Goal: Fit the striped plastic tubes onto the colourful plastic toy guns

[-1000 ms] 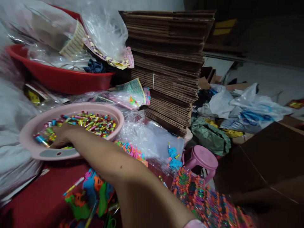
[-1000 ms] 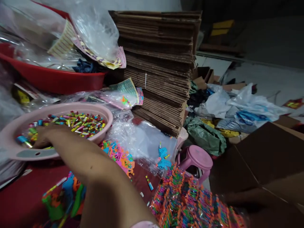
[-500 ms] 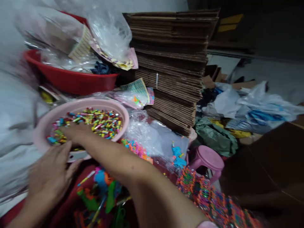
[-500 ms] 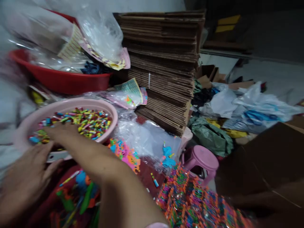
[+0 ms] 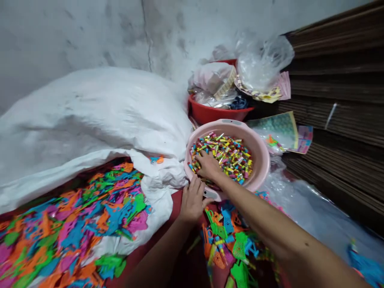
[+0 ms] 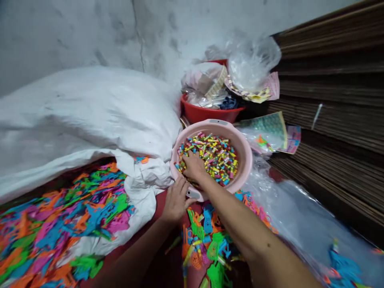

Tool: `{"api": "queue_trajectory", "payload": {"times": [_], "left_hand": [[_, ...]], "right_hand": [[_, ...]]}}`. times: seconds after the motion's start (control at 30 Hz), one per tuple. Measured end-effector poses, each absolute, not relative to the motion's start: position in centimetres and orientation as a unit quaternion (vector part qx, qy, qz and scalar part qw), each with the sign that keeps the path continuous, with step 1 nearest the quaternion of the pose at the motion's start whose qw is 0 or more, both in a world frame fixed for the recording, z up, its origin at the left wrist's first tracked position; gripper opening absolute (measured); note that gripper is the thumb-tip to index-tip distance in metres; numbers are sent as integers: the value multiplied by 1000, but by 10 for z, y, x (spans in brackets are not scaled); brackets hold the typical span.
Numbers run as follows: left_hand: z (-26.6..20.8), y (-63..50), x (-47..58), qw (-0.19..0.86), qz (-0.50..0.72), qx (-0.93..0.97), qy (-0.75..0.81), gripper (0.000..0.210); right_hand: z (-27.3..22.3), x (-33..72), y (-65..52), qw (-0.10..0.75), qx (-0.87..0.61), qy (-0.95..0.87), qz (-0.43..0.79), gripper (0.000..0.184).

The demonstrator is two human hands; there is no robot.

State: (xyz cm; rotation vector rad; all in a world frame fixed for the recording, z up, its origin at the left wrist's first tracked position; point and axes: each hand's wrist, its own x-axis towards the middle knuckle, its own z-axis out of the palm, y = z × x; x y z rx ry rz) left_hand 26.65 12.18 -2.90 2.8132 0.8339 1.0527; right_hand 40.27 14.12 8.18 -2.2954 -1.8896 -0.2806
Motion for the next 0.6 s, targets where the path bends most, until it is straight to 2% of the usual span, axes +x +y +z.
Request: {"api": "queue_trajectory", "payload": {"times": [0.17, 0.37, 0.43, 0.53, 0.6], "left_hand": [[-34, 116, 251, 17, 329, 907, 261, 56], [-38, 108, 243, 16, 324, 902, 285, 48], [-38, 106, 243, 20, 314, 905, 287, 52], [-41, 107, 244, 27, 304, 909, 285, 61], [-44, 110, 246, 39, 306, 909, 280, 56]], "right_hand": [[84, 382, 129, 79, -752, -646, -107, 43], [83, 361, 122, 101, -742, -653, -110, 38], [85, 354, 123, 107, -747, -647, -109, 38], [87, 342, 124, 112, -762, -630, -105, 40], [87, 331, 123, 115, -773, -616, -99, 43]]}}
